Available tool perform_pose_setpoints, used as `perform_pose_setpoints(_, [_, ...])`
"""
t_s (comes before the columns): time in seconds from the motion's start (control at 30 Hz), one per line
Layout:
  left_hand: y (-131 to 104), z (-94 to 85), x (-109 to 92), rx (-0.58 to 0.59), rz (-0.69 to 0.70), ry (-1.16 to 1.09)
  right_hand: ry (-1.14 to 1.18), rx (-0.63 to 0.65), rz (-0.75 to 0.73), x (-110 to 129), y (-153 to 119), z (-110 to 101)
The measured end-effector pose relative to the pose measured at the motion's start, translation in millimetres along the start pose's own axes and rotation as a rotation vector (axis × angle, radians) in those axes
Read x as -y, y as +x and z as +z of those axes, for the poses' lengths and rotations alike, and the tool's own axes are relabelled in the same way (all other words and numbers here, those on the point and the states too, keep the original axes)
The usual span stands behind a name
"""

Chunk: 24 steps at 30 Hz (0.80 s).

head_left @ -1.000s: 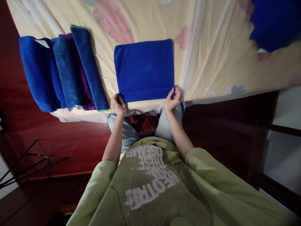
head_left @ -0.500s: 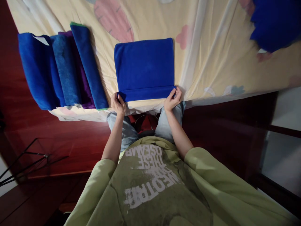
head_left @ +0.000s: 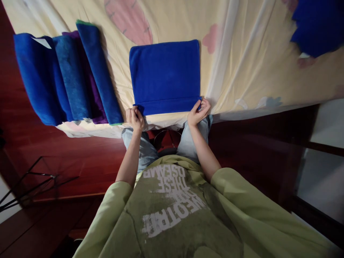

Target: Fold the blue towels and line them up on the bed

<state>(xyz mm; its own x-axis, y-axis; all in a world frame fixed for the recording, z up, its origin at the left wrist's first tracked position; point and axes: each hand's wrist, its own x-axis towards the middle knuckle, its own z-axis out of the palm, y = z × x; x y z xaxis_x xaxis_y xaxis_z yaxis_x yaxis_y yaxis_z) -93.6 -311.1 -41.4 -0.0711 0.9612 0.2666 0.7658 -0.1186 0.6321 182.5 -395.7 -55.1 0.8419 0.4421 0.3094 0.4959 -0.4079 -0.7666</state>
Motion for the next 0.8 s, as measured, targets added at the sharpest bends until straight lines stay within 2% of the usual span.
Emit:
perform_pose_setpoints(0.13, [0.6, 0.1, 0.3, 0.048, -0.021, -0.035, 0.029, 0.092, 0.056, 0.8, 0.1, -2.0])
perform_pose_setpoints(0.33, [1.2, -0.7, -1.5, 0.044, 0.005, -0.011, -0.045, 0.025, 0.084, 0.8, -0.5, -0.9])
perform_pose_setpoints(0.47, [0.6, -1.3, -2.3, 0.031, 0.035, 0.026, -0.054, 0.032, 0.079, 2.3, -0.3, -0.6])
perform_pose_setpoints(0.67, [1.2, -2.2, -4.0, 0.080, -0.003, -0.034, -0.082, -0.030, -0.007, 7.3, 1.4, -4.9])
perform_pose_setpoints(0.8, [3.2, -3.2, -8.3, 0.086, -0.028, -0.027, -0.056, -0.003, -0.069, 6.3, 2.7, -5.4])
